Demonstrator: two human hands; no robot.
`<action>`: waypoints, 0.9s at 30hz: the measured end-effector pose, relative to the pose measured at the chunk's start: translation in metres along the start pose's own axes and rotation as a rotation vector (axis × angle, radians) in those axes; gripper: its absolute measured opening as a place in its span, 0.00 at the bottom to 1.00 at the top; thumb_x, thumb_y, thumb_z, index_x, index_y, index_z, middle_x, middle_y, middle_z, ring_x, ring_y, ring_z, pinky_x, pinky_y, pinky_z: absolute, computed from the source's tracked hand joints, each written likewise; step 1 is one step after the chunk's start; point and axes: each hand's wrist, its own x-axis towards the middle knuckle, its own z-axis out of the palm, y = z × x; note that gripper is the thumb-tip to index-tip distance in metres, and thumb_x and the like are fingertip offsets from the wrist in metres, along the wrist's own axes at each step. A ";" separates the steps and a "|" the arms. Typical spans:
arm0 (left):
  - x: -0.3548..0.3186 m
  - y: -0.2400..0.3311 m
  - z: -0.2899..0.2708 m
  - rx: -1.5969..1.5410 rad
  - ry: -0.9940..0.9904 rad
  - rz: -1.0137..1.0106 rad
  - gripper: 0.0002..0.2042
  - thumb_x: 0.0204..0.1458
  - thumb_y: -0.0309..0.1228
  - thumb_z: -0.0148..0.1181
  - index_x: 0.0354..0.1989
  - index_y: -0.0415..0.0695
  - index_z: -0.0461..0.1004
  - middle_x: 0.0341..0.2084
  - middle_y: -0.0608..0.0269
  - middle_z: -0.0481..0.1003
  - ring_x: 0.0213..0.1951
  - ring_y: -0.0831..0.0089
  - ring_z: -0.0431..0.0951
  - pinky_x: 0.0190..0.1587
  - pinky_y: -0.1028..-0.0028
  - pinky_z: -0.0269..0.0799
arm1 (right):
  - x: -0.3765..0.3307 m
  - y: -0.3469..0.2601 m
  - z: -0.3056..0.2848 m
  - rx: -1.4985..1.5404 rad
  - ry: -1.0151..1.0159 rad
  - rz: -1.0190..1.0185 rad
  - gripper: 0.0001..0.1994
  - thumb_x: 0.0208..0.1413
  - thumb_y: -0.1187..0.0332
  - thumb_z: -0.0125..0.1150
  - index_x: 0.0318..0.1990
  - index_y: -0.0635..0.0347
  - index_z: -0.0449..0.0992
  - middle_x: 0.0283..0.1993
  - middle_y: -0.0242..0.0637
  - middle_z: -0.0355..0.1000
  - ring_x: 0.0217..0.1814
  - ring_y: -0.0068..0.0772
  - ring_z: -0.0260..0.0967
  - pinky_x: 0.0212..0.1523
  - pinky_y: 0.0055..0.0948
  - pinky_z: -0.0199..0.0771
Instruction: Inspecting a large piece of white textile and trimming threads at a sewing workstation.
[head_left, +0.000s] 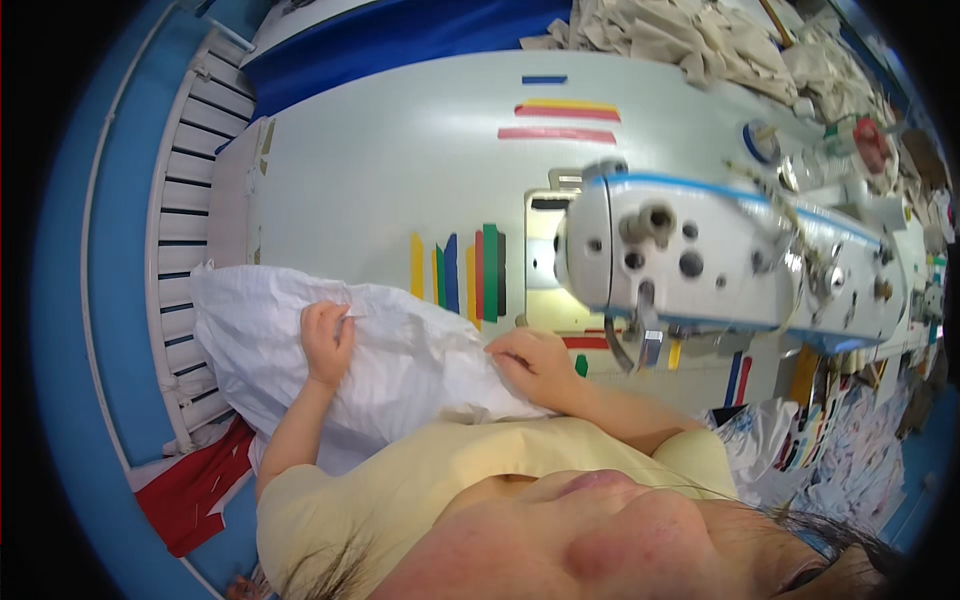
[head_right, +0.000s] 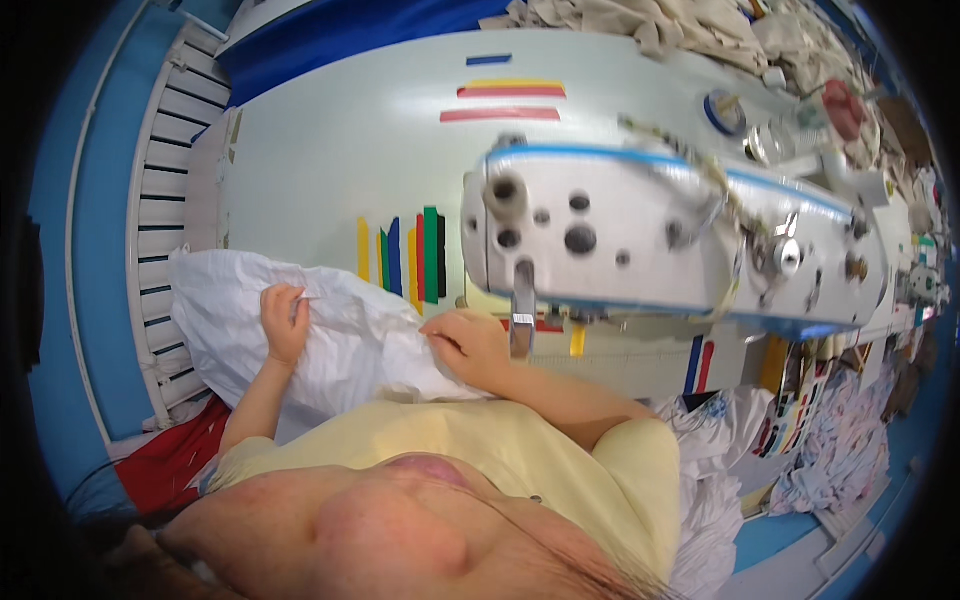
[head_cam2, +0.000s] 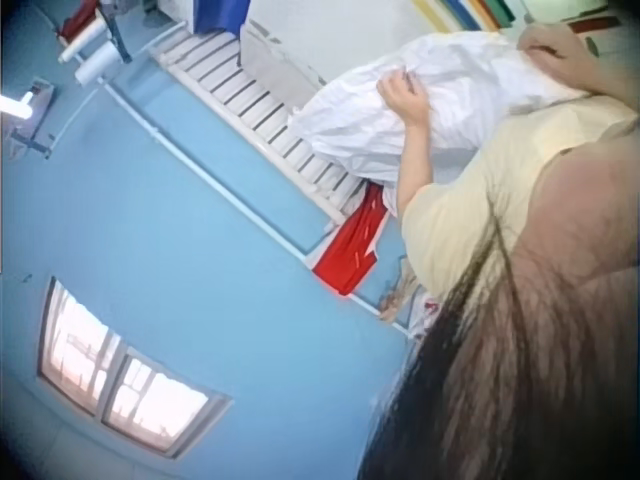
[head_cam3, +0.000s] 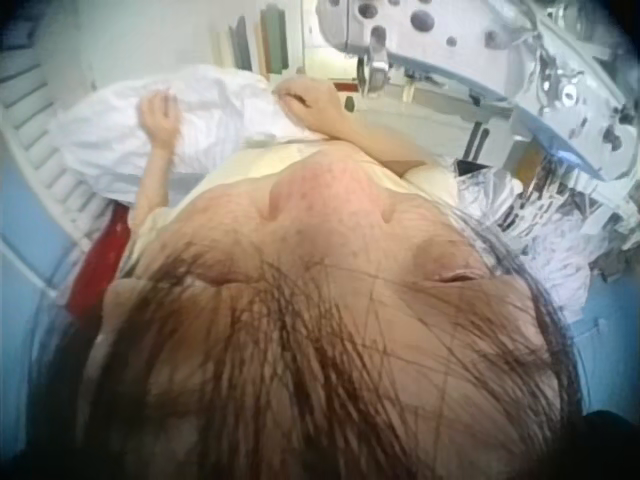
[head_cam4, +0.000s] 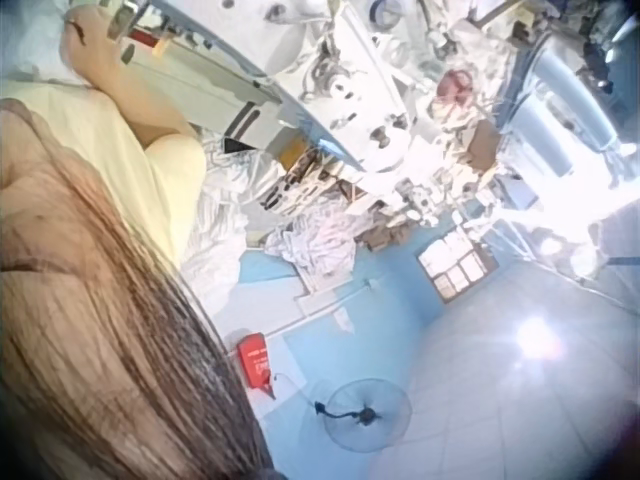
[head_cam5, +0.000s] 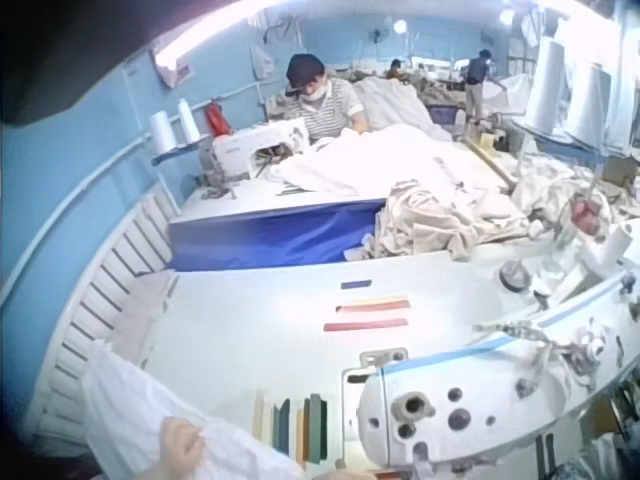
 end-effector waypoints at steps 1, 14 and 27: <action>-0.002 -0.002 0.002 0.015 0.017 -0.014 0.09 0.41 0.19 0.58 0.34 0.39 0.72 0.35 0.55 0.71 0.39 0.57 0.69 0.44 0.64 0.65 | -0.001 0.001 0.002 0.004 0.018 -0.028 0.05 0.45 0.73 0.59 0.32 0.55 0.77 0.28 0.38 0.73 0.31 0.42 0.71 0.32 0.35 0.70; -0.023 -0.012 0.012 0.090 0.327 0.106 0.03 0.47 0.25 0.58 0.30 0.42 0.76 0.28 0.59 0.76 0.32 0.61 0.76 0.36 0.68 0.71 | -0.013 0.006 0.001 0.090 0.165 0.067 0.07 0.49 0.76 0.56 0.36 0.62 0.78 0.31 0.30 0.74 0.35 0.20 0.69 0.37 0.20 0.67; -0.125 -0.019 -0.119 0.182 0.677 -0.153 0.06 0.52 0.30 0.56 0.34 0.44 0.77 0.29 0.60 0.78 0.32 0.65 0.78 0.36 0.71 0.72 | -0.169 -0.034 -0.157 0.613 0.551 -0.158 0.09 0.57 0.77 0.54 0.44 0.66 0.75 0.31 0.30 0.72 0.24 0.12 0.62 0.16 0.12 0.55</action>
